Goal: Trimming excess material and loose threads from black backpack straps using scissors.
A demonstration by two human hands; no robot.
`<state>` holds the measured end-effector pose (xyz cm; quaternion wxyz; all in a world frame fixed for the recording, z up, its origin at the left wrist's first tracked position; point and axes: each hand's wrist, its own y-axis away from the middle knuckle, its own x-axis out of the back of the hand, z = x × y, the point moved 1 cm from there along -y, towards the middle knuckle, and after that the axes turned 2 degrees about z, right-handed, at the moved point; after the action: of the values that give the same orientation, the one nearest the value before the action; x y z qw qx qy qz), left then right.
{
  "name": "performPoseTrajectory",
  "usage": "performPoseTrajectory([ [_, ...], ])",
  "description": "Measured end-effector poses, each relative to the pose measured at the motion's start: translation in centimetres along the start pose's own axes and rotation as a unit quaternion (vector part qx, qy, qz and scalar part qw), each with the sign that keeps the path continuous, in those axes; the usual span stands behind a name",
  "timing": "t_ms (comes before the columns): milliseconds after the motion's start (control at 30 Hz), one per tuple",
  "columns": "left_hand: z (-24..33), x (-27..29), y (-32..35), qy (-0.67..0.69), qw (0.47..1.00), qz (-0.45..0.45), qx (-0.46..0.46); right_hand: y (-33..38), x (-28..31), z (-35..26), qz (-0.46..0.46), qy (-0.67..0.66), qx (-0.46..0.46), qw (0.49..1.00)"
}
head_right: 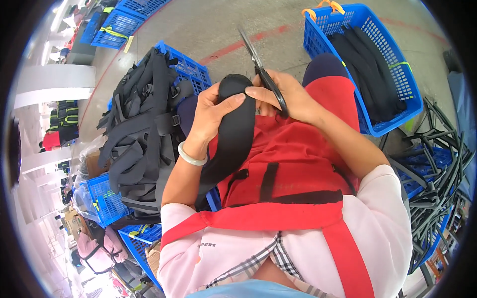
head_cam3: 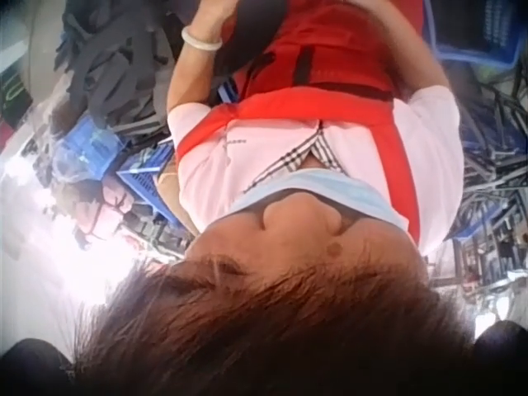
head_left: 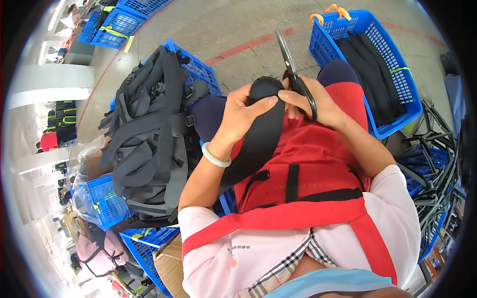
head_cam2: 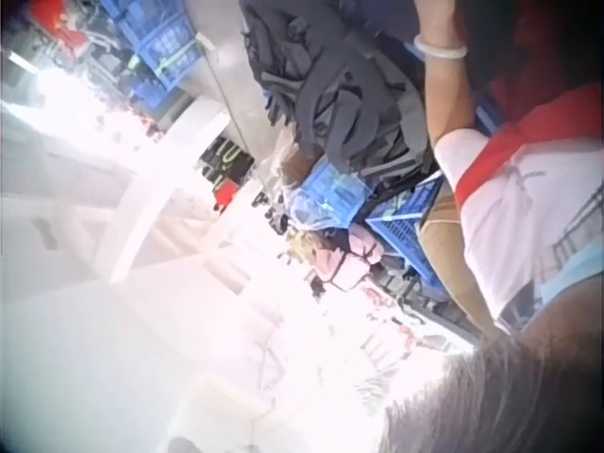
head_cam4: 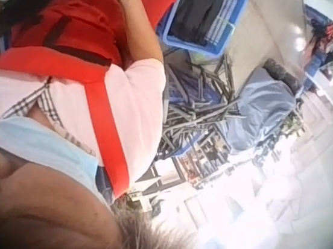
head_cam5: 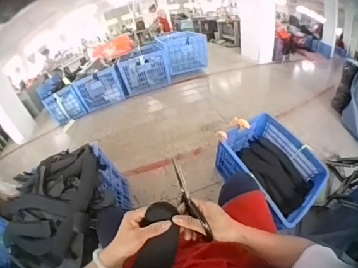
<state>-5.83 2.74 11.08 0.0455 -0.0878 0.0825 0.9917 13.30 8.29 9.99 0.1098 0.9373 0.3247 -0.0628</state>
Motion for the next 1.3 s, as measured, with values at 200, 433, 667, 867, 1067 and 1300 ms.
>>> performPoseTrajectory([
  [200,-0.4,0.9,-0.2,0.057,0.998,-0.001,0.008,2.9,4.2,0.8,0.032,0.322,-0.006,0.946],
  [433,-1.0,0.2,0.1,0.039,0.999,0.004,0.021,4.3,4.4,-1.2,-0.021,0.467,0.030,0.883],
  [667,-1.9,-0.7,1.0,-0.008,0.997,-0.070,0.010,3.8,6.0,-3.6,-0.098,0.554,0.088,0.822],
  [867,-2.2,-1.6,1.7,-0.005,0.996,-0.083,0.031,3.4,6.3,-5.3,-0.150,0.575,-0.027,0.804],
  [1067,-2.7,-2.1,1.6,-0.002,0.993,-0.112,0.034,3.1,7.1,-5.4,-0.136,0.616,0.041,0.775],
  [1300,-3.2,-2.6,1.6,-0.006,0.993,-0.121,0.003,2.9,6.8,-6.8,-0.154,0.626,-0.005,0.764],
])
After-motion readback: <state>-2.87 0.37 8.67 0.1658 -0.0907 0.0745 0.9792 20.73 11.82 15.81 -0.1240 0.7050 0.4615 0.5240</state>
